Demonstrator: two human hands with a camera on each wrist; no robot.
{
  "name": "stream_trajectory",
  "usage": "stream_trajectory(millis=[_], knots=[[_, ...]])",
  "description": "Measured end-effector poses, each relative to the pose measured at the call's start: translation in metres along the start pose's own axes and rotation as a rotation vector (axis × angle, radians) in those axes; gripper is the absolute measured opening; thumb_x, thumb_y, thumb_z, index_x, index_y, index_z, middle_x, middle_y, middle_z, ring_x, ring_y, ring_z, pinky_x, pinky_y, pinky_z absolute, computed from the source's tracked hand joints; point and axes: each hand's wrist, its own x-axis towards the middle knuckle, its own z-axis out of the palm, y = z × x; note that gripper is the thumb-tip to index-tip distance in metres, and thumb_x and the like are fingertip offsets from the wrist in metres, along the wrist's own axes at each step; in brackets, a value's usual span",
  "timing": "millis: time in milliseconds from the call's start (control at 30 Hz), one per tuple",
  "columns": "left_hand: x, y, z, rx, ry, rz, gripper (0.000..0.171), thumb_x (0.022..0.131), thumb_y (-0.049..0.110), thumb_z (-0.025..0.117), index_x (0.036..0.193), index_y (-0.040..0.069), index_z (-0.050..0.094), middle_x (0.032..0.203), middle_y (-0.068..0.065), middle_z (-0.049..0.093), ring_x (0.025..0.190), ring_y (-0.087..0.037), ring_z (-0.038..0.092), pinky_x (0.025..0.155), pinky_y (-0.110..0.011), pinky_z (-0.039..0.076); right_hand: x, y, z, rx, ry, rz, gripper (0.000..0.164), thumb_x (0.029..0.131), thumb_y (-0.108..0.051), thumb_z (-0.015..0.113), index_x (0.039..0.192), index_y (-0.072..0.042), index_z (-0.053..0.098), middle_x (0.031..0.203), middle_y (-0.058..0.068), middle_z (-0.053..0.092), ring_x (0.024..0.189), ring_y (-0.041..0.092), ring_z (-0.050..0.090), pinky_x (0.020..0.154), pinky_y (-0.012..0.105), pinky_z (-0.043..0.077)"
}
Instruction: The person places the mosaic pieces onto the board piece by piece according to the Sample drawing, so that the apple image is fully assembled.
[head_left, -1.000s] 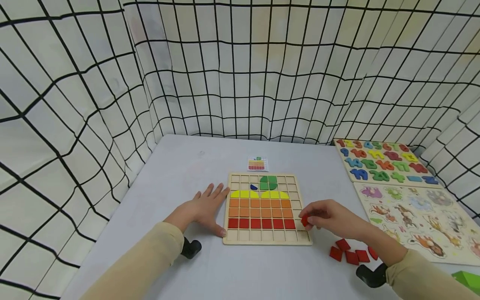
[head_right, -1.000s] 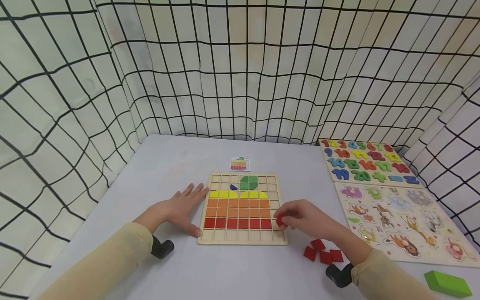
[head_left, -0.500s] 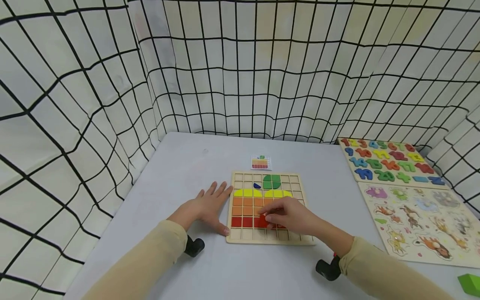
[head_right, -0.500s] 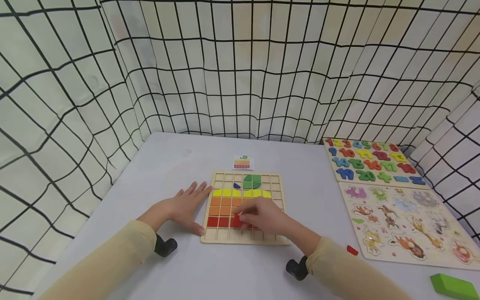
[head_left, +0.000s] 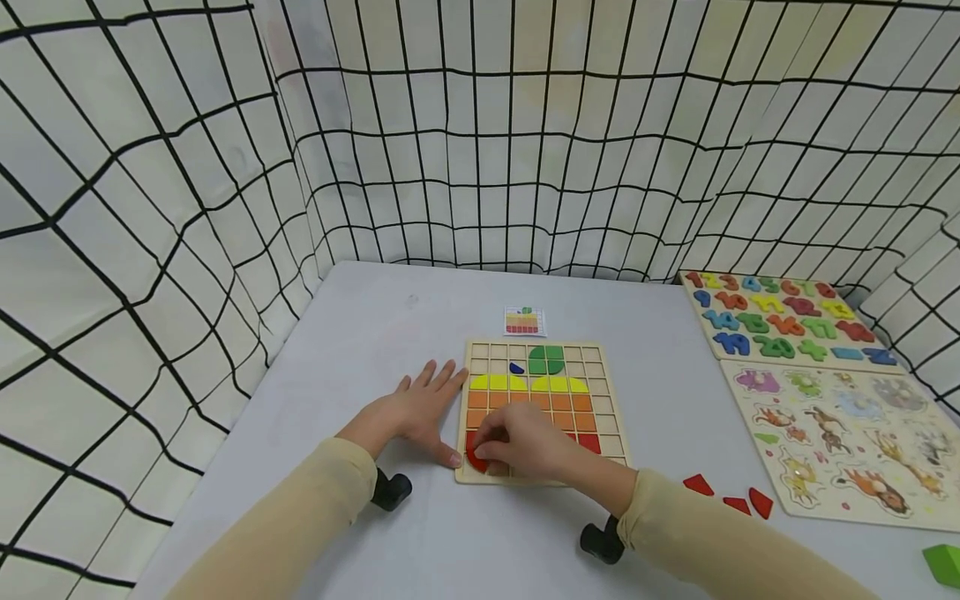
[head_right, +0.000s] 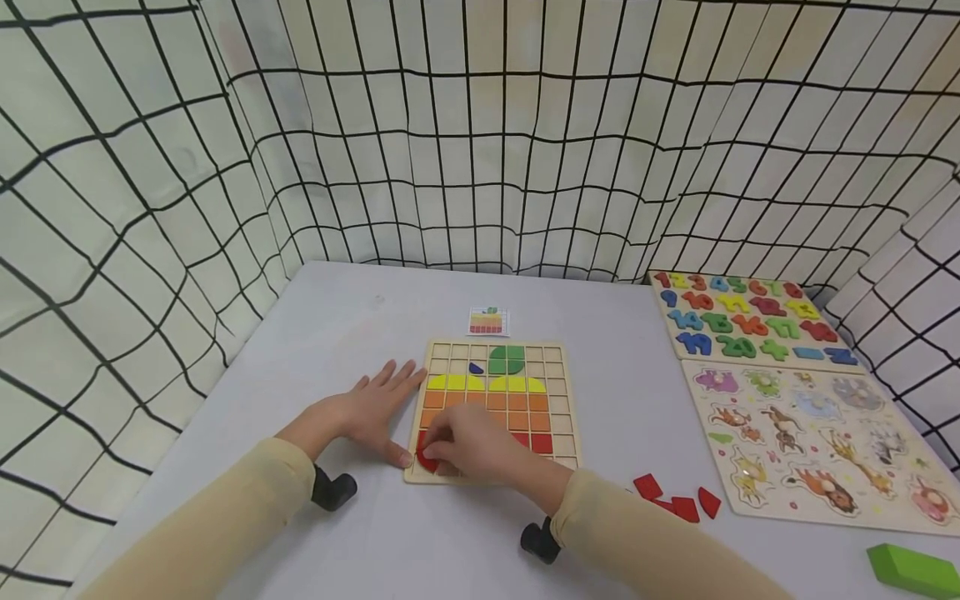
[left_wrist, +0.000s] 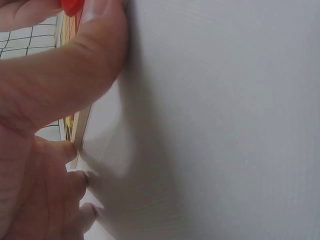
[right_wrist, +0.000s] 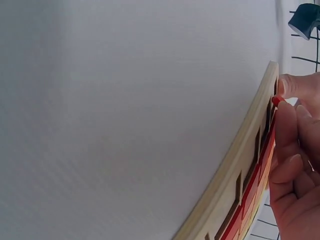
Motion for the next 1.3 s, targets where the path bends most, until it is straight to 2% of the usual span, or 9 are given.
stream_trajectory(millis=[300, 400, 567, 767, 900, 1067, 1300], knots=[[-0.001, 0.001, -0.001, -0.004, 0.004, 0.002, 0.128, 0.073, 0.053, 0.088, 0.165, 0.01, 0.011, 0.173, -0.016, 0.003, 0.159, -0.044, -0.003, 0.124, -0.069, 0.008, 0.0, 0.002, 0.006, -0.093, 0.051, -0.058, 0.006, 0.091, -0.013, 0.078, 0.093, -0.009, 0.081, 0.08, -0.003, 0.073, 0.072, 0.009, 0.056, 0.06, 0.017, 0.045], [-0.001, 0.0, -0.001, -0.006, 0.005, 0.0, 0.128, 0.073, 0.053, 0.088, 0.165, 0.01, 0.011, 0.173, -0.016, 0.002, 0.159, -0.043, -0.003, 0.124, -0.069, 0.008, -0.002, 0.002, 0.007, -0.102, 0.05, -0.054, 0.004, 0.09, -0.014, 0.08, 0.088, -0.01, 0.079, 0.076, -0.005, 0.07, 0.069, 0.008, 0.055, 0.06, 0.018, 0.046], [-0.001, 0.0, 0.0, -0.011, 0.009, -0.002, 0.128, 0.073, 0.053, 0.088, 0.165, 0.01, 0.011, 0.173, -0.016, 0.003, 0.159, -0.043, -0.003, 0.124, -0.068, 0.009, -0.003, 0.001, 0.01, -0.139, 0.044, -0.03, 0.013, 0.086, -0.019, 0.083, 0.079, -0.014, 0.073, 0.066, -0.009, 0.063, 0.063, 0.005, 0.052, 0.058, 0.016, 0.046], [-0.001, 0.001, 0.0, -0.012, 0.009, -0.001, 0.128, 0.072, 0.053, 0.088, 0.165, 0.01, 0.011, 0.173, -0.016, 0.003, 0.159, -0.043, -0.003, 0.124, -0.068, 0.008, -0.003, -0.002, 0.013, -0.17, 0.062, -0.013, 0.016, 0.087, -0.019, 0.083, 0.078, -0.012, 0.072, 0.063, -0.008, 0.06, 0.06, 0.005, 0.051, 0.057, 0.016, 0.046], [0.0, 0.0, 0.001, -0.006, 0.008, 0.001, 0.128, 0.072, 0.053, 0.088, 0.165, 0.01, 0.011, 0.173, -0.016, 0.003, 0.159, -0.043, -0.003, 0.124, -0.068, 0.008, -0.006, -0.003, 0.011, -0.126, 0.046, 0.011, 0.016, 0.089, -0.018, 0.081, 0.078, -0.013, 0.071, 0.065, -0.008, 0.059, 0.062, 0.006, 0.051, 0.056, 0.017, 0.043], [0.003, -0.001, 0.003, -0.005, -0.001, 0.005, 0.128, 0.073, 0.053, 0.088, 0.165, 0.011, 0.011, 0.174, -0.016, 0.002, 0.16, -0.043, -0.003, 0.124, -0.068, 0.008, -0.017, 0.004, -0.006, -0.073, 0.042, 0.07, 0.012, 0.095, -0.014, 0.073, 0.085, -0.016, 0.069, 0.075, -0.006, 0.06, 0.071, 0.011, 0.053, 0.061, 0.021, 0.044], [0.003, -0.002, 0.004, 0.001, 0.01, -0.003, 0.128, 0.072, 0.053, 0.088, 0.165, 0.011, 0.011, 0.174, -0.015, 0.003, 0.16, -0.043, -0.003, 0.124, -0.067, 0.008, -0.051, 0.044, -0.058, -0.188, 0.157, 0.141, 0.001, 0.095, -0.014, 0.073, 0.096, -0.014, 0.073, 0.086, -0.006, 0.068, 0.081, 0.012, 0.057, 0.072, 0.022, 0.052]])
